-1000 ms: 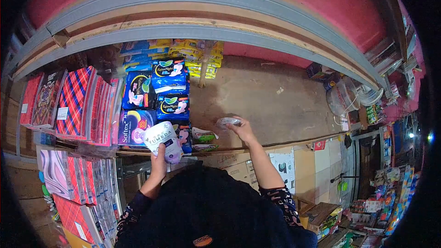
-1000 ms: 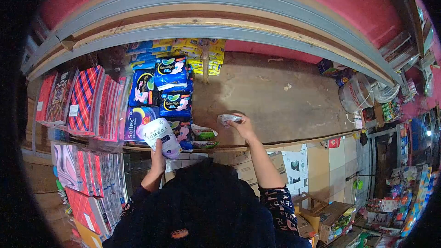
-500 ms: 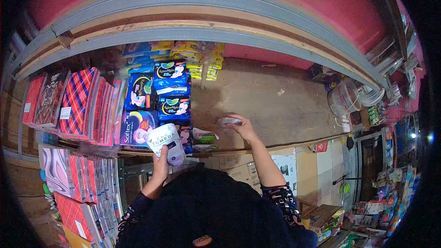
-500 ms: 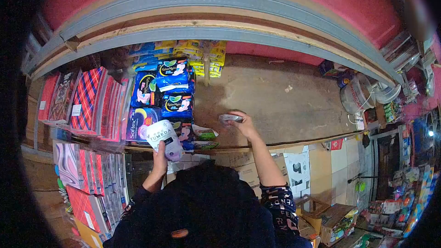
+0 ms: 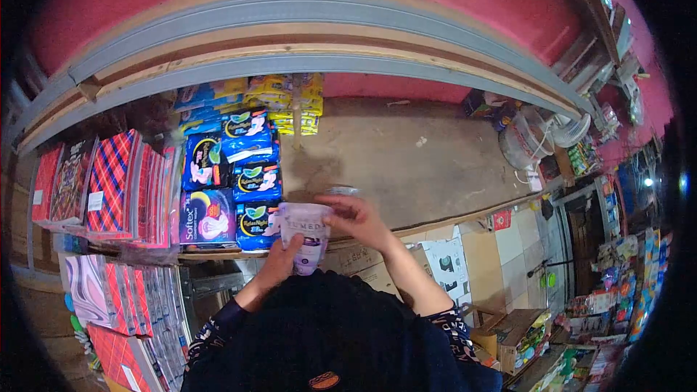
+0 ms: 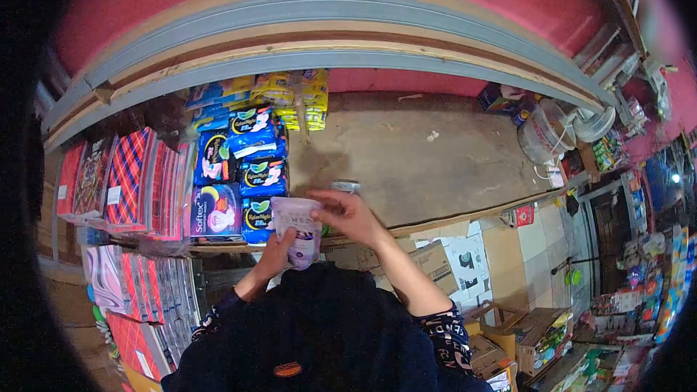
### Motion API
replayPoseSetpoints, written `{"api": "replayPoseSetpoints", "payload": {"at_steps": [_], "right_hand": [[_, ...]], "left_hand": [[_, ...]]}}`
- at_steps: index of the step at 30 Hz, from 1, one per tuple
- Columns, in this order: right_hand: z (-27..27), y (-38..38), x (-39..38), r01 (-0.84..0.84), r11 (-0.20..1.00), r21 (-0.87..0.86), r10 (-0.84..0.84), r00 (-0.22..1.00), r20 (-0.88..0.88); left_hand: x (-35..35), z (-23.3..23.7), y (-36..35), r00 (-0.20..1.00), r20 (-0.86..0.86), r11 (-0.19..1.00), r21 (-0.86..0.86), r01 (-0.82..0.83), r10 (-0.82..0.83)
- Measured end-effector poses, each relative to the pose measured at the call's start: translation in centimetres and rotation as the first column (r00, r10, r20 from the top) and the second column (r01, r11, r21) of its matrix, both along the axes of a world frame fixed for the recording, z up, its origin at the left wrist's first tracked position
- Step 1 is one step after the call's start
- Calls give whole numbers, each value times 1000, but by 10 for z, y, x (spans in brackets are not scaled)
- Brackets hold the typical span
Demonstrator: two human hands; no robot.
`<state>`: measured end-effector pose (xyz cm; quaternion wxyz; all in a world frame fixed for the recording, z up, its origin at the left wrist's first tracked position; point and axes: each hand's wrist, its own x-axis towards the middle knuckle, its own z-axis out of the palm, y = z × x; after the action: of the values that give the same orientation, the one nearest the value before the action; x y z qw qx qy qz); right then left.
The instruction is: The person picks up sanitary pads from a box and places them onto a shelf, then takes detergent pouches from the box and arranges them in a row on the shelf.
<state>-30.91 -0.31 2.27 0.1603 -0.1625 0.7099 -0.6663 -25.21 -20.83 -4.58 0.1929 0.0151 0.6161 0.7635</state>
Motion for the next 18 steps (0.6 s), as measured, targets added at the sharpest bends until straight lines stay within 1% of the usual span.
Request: {"api": "replayPoseSetpoints", "payload": {"at_steps": [2, 3, 4, 6, 7, 9, 10, 11, 12, 13, 14, 15, 18], "right_hand": [[-10, 9, 8, -7, 999, 48, 5, 999, 36], [-16, 18, 11, 64, 994, 94, -65, 998, 13], [-16, 30, 12, 107, 991, 76, -108, 994, 3], [-14, 59, 16, 188, 982, 38, -187, 982, -11], [-14, 73, 18, 236, 970, 56, -234, 972, -31], [-18, 99, 21, 331, 940, 87, -325, 943, -72], [-23, 110, 22, 321, 939, 121, -315, 947, -69], [-30, 120, 21, 311, 938, 155, -304, 950, -66], [-38, 127, 19, 300, 935, 187, -293, 954, -64], [-45, 131, 18, 317, 930, 188, -319, 948, -19], [-51, 133, 16, 315, 928, 199, -319, 948, -13], [-53, 134, 15, 314, 926, 209, -319, 948, -7], [-71, 133, 12, 296, 922, 249, -303, 953, -14]], "left_hand": [[0, 12, 7, 994, -1, 978, -180, 103, -105], [-1, 16, 9, 972, -132, 947, -285, 149, -193], [-3, 15, 11, 946, -269, 954, -284, 100, -179], [-8, 8, 17, 843, -520, 966, -259, 1, -140], [-14, 2, 15, 835, -540, 988, -149, 35, -111], [-13, 4, 7, 896, -442, 996, -88, -10, -30], [-12, 5, 3, 921, -390, 997, -61, -36, 9], [-10, -5, 1, 940, -338, 998, 27, -48, 54], [-8, -9, -2, 944, -323, 998, 27, -55, 60], [-6, -11, -4, 949, -309, 998, 28, -62, 68], [-5, -12, -4, 952, -295, 997, 28, -70, 75], [-2, -4, -1, 951, -302, 995, -42, -90, 73], [4, -4, 2, 944, -323, 996, -30, -86, 71]]}}
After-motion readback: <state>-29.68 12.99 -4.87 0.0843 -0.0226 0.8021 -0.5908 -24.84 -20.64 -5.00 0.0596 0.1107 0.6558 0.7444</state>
